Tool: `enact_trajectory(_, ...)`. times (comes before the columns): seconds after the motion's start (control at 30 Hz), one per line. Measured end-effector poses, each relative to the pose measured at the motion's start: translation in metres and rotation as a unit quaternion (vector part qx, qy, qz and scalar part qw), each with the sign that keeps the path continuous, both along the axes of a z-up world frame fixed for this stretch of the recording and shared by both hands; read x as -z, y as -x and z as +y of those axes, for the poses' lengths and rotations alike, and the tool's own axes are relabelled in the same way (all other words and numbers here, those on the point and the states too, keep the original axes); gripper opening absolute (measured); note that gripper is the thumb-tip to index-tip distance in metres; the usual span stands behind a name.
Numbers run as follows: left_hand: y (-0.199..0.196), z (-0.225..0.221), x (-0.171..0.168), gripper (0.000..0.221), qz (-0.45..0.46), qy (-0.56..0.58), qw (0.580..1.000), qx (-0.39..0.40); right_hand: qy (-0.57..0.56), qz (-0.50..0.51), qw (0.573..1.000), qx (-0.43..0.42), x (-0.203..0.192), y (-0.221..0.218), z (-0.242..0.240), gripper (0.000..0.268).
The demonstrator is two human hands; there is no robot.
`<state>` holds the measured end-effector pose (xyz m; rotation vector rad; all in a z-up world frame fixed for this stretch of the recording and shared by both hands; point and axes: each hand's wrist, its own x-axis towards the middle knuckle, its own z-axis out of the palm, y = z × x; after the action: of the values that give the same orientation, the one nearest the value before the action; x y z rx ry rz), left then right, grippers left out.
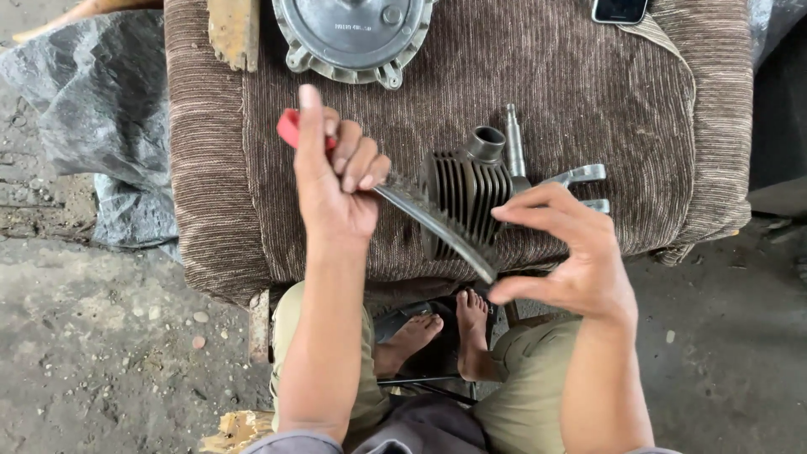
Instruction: Cleaning the cooling fins of a motorcycle engine cylinder using a wire brush.
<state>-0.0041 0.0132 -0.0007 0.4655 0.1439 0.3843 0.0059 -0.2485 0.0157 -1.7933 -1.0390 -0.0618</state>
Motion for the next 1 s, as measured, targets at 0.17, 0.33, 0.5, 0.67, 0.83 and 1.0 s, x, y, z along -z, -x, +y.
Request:
enact_trajectory(0.17, -0.002, -0.014, -0.013, 0.014, 0.055, -0.041, 0.993, 0.095, -0.063, 0.052, 0.997, 0.012, 0.009, -0.006, -0.029, 0.080)
enact_trajectory(0.33, -0.018, -0.030, -0.053, 0.035, 0.006, -0.247, 0.952, 0.181, -0.144, 0.049, 0.978, 0.144, 0.028, -0.019, -0.050, 0.078)
enact_trajectory(0.5, -0.030, -0.028, -0.054, 0.039, -0.028, -0.186, 0.962, 0.197, -0.147, 0.023, 0.979, 0.136, 0.035, -0.025, -0.043, 0.061)
enact_trajectory(0.67, -0.038, -0.030, -0.065, 0.039, 0.010, -0.240, 0.943, 0.232, -0.098, 0.048, 0.982, 0.154, 0.028, -0.017, -0.026, 0.063)
enact_trajectory(0.83, -0.027, -0.037, -0.070, 0.054, 0.187, -0.291, 0.908, 0.235, -0.068, 0.034, 0.982, 0.170, 0.025, -0.018, -0.021, 0.064)
enact_trajectory(1.0, -0.007, -0.047, -0.066, 0.038, 0.027, -0.327, 0.933, 0.145, -0.063, 0.025, 0.985, 0.158, 0.022, -0.013, -0.014, 0.061)
